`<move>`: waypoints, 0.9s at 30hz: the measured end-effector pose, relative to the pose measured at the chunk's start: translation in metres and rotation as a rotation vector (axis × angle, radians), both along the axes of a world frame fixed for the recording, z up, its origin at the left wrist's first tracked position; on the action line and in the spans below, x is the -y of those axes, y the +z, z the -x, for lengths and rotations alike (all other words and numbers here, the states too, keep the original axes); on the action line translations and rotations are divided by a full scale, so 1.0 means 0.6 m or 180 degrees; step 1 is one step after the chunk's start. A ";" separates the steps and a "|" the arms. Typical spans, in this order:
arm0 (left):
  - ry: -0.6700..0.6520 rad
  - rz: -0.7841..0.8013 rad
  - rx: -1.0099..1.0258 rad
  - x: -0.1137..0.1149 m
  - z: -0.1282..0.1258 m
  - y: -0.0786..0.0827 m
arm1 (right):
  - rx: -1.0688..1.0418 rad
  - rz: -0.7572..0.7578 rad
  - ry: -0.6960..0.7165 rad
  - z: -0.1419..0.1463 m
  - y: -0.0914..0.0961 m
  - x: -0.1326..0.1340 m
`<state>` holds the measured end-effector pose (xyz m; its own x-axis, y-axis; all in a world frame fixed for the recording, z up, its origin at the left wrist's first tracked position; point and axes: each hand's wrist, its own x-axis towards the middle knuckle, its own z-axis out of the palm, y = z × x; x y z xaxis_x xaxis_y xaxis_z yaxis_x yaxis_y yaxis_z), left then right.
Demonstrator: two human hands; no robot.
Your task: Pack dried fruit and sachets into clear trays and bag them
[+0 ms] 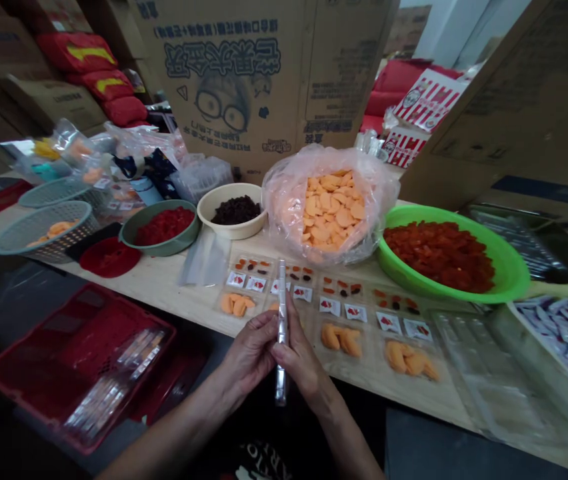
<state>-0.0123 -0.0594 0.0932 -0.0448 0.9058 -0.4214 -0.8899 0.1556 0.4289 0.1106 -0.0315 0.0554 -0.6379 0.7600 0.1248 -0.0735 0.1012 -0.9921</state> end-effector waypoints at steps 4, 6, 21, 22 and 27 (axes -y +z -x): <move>-0.0016 -0.0015 -0.0120 0.001 0.004 0.001 | 0.0098 0.0038 0.0049 0.008 0.001 -0.002; -0.0020 -0.0064 -0.0254 0.003 0.004 0.002 | 0.0076 0.0057 -0.0015 0.011 0.003 -0.002; 0.0007 -0.0834 -0.1544 -0.003 0.094 0.017 | 0.1474 -0.1321 -0.1206 0.079 0.020 -0.047; 0.0161 -0.0867 -0.1895 -0.012 0.108 0.005 | 0.1553 -0.1399 -0.1239 0.082 0.018 -0.056; 0.0586 0.0006 -0.4142 -0.075 0.227 -0.070 | 0.1245 -0.1249 -0.1222 0.052 0.016 -0.094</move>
<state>-0.1487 -0.0146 0.0513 -0.5387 0.8422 0.0222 0.1635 0.0786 0.9834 0.0793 0.0248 0.0652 -0.3859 0.8873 0.2526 0.3969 0.4068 -0.8228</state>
